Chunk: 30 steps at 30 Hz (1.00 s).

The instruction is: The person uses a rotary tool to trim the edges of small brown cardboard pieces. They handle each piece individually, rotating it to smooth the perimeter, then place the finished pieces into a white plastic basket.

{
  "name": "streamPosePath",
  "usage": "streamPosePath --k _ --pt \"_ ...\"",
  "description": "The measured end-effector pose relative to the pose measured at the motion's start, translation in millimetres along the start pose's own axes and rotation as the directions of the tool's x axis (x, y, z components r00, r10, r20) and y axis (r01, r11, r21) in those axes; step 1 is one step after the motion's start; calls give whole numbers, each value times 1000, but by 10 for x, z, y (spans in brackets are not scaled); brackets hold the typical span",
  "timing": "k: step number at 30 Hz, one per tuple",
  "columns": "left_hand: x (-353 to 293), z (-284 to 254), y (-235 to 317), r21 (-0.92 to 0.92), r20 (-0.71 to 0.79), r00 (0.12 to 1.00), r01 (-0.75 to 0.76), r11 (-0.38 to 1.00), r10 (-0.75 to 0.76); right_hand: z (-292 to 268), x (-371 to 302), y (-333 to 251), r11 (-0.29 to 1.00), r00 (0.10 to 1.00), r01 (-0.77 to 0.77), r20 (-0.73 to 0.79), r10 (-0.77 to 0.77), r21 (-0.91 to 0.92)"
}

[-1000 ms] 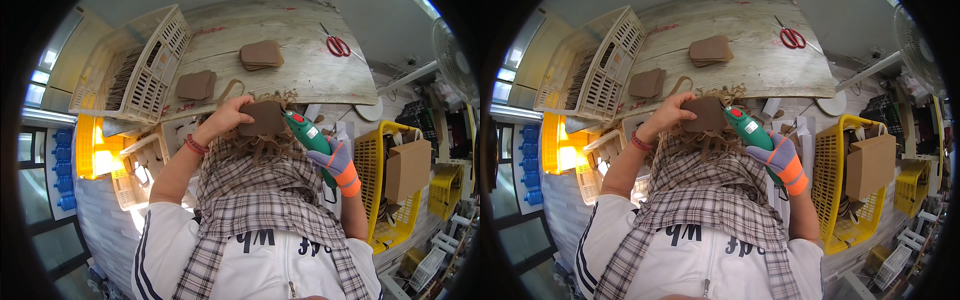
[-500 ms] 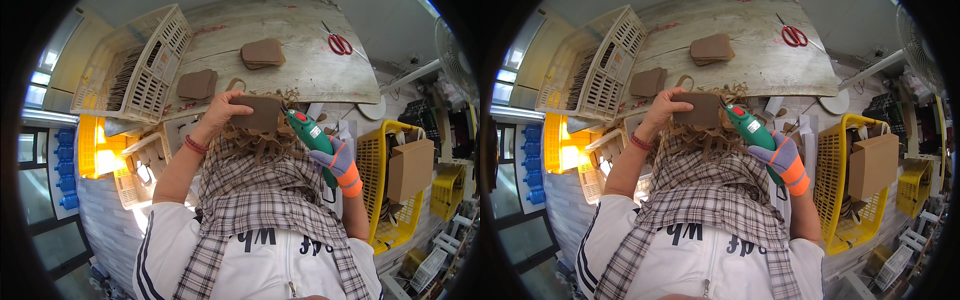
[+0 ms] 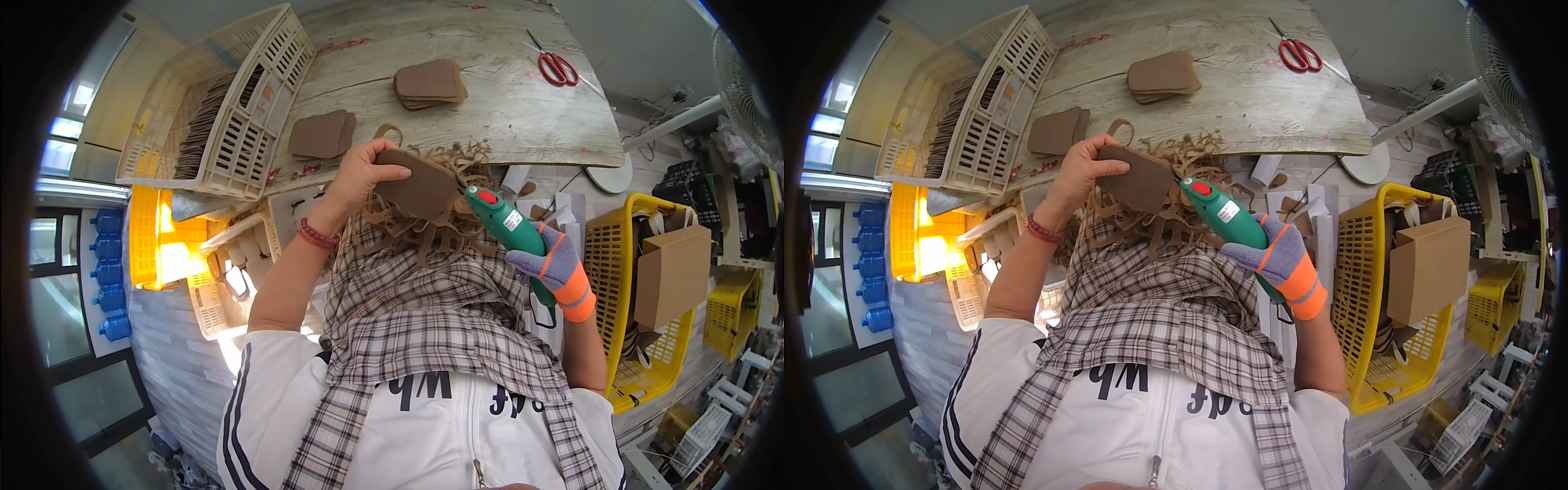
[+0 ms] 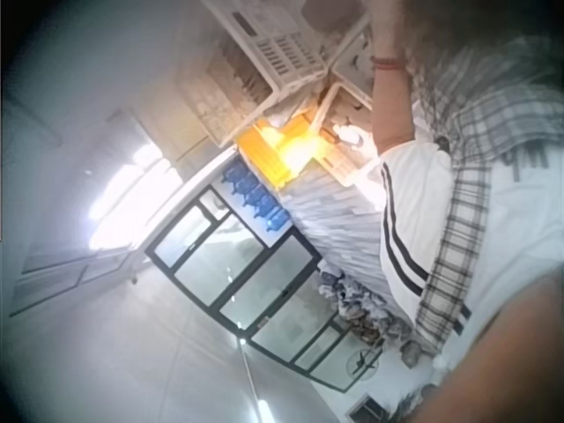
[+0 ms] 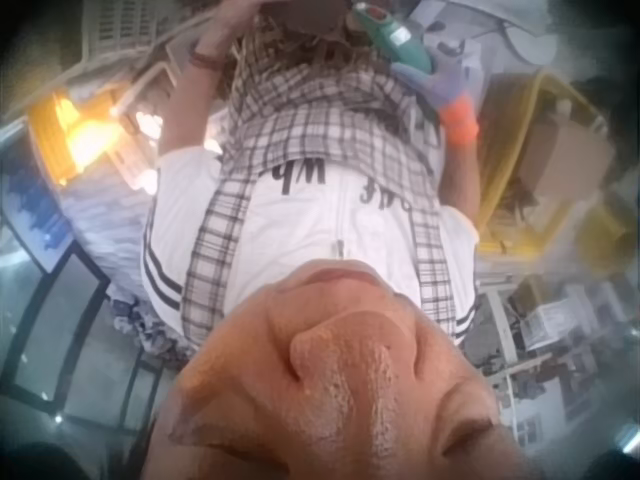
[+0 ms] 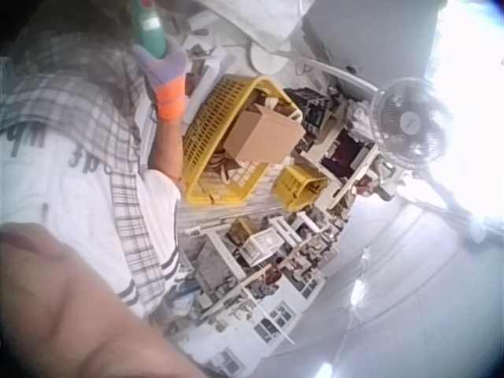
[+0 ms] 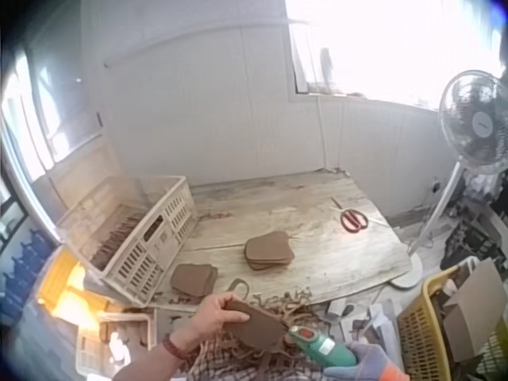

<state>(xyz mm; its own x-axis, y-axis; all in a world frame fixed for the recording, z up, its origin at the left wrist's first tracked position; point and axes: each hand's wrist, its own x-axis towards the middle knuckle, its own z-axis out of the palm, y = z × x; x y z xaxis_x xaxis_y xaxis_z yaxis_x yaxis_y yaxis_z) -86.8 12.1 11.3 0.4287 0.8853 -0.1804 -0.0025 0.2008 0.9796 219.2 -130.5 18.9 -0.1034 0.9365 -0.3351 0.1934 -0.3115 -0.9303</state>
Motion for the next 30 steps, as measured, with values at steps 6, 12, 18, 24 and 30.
streamPosePath --k 6,12,18,24,30 --pt "-35 68 3 -67 -49 998 32 997 -35 67 19 57 997 998 69 6 -69 -33" --pt "-57 170 -13 18 5 998 55 998 -55 145 2 -3 993 999 54 13 -53 -103" --pt "-91 271 48 148 113 983 128 981 -145 204 18 -76 982 996 87 28 -84 -169" --pt "-43 224 -7 198 207 962 139 970 -180 339 163 -214 993 998 29 66 -21 -116" --pt "-22 -799 198 14 -302 952 -45 999 47 281 166 -83 1000 999 -1 -55 3 31"
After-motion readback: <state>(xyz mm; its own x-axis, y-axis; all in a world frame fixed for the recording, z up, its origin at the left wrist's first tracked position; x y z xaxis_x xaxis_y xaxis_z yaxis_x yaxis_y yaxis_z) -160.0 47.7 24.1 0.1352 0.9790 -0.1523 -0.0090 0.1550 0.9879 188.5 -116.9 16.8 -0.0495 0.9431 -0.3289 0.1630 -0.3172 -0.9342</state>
